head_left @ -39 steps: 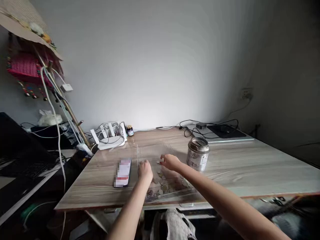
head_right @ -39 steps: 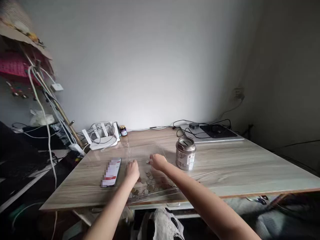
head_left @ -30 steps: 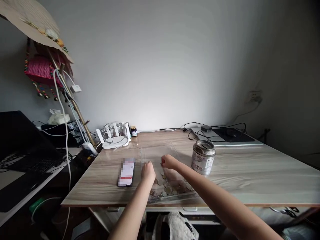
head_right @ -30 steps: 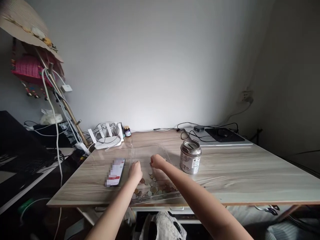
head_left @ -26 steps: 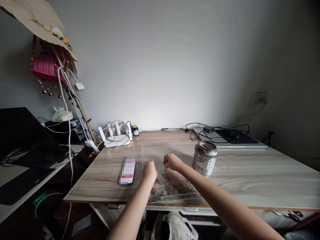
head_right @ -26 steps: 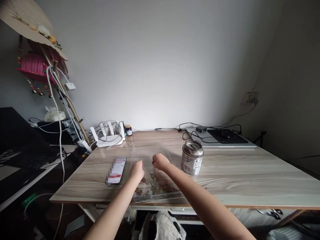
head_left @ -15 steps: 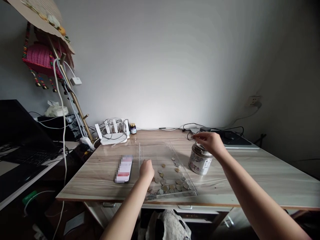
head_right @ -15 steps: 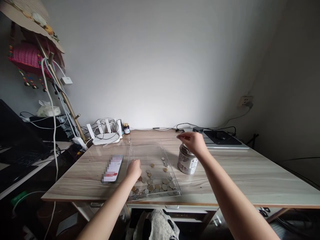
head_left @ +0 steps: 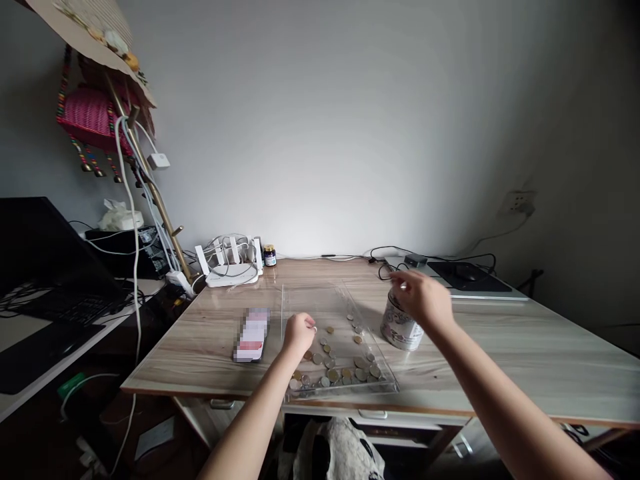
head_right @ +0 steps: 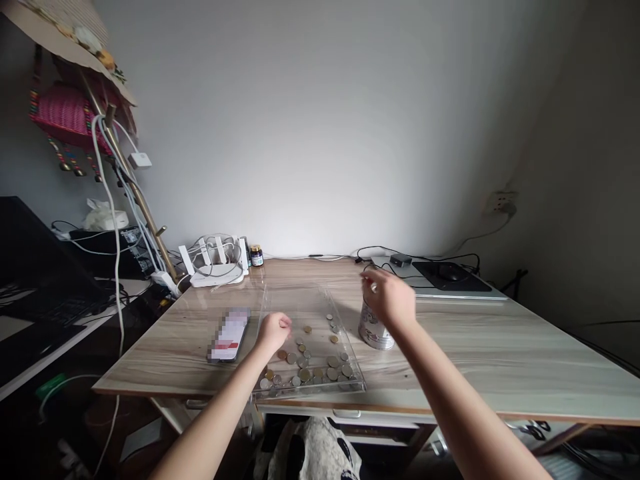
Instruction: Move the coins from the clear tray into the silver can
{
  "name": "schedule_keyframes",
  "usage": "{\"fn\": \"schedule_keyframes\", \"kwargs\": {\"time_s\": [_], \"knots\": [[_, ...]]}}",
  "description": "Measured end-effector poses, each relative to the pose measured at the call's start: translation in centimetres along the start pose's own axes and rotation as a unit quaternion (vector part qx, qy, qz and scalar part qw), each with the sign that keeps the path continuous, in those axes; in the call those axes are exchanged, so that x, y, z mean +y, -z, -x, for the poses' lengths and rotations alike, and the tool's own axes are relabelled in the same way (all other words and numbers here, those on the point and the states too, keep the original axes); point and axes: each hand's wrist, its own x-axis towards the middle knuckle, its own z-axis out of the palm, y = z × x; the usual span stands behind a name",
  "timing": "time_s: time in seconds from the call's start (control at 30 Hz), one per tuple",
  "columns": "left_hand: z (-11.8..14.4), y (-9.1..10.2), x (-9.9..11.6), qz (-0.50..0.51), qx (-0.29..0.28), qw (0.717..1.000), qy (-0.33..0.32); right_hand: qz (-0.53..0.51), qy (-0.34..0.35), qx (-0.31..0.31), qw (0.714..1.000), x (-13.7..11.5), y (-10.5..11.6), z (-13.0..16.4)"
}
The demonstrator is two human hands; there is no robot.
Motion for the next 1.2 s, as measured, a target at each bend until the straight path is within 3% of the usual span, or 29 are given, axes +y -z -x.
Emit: {"fn": "schedule_keyframes", "kwargs": {"time_s": [0.07, 0.17, 0.27, 0.33, 0.4, 0.47, 0.53, 0.6, 0.67, 0.77, 0.83, 0.97, 1.2], "knots": [[0.9, -0.2, 1.3, 0.212, -0.043, 0.976, 0.022, -0.087, 0.061, -0.073, 0.992, -2.7, -0.7, 1.6], [2.6, -0.6, 3.1, 0.469, -0.071, 0.88, 0.034, -0.166, 0.124, -0.165, 0.964, -5.9, -2.1, 3.8], [3.9, -1.1, 3.7, 0.56, -0.051, 0.826, 0.035, -0.18, 0.119, -0.182, 0.959, -7.3, -3.3, 5.2], [4.5, -1.3, 3.5, 0.571, -0.047, 0.818, 0.044, -0.172, 0.105, -0.182, 0.962, -7.6, -3.7, 5.8], [5.0, -1.4, 3.1, 0.547, -0.059, 0.833, 0.056, -0.145, 0.107, -0.174, 0.968, -7.6, -3.9, 6.2], [5.5, -1.3, 2.7, 0.47, -0.067, 0.879, 0.045, -0.119, 0.123, -0.161, 0.972, -7.3, -3.6, 6.4], [6.0, -1.2, 2.1, 0.306, -0.048, 0.951, -0.012, -0.108, 0.125, -0.135, 0.977, -6.2, -2.6, 5.9], [6.4, -1.0, 1.5, 0.078, -0.008, 0.994, -0.073, -0.095, 0.074, -0.089, 0.989, -4.4, -1.1, 4.4], [6.6, -1.0, 0.7, -0.107, 0.004, 0.99, -0.092, -0.062, -0.017, -0.051, 0.997, -1.8, 0.4, 2.2], [6.5, -1.2, -0.3, -0.215, -0.054, 0.972, -0.083, 0.007, -0.108, -0.078, 0.991, 2.0, 1.5, -0.9], [6.3, -1.3, -0.8, -0.231, -0.075, 0.966, -0.088, 0.044, -0.115, -0.117, 0.985, 3.8, 1.1, -2.0], [6.1, -1.7, -1.0, -0.243, -0.06, 0.964, -0.092, 0.046, -0.101, -0.148, 0.983, 5.7, -0.5, -2.4], [6.3, -1.7, -0.9, -0.241, -0.056, 0.964, -0.095, 0.044, -0.126, -0.147, 0.98, 5.1, 0.0, -2.1]]}}
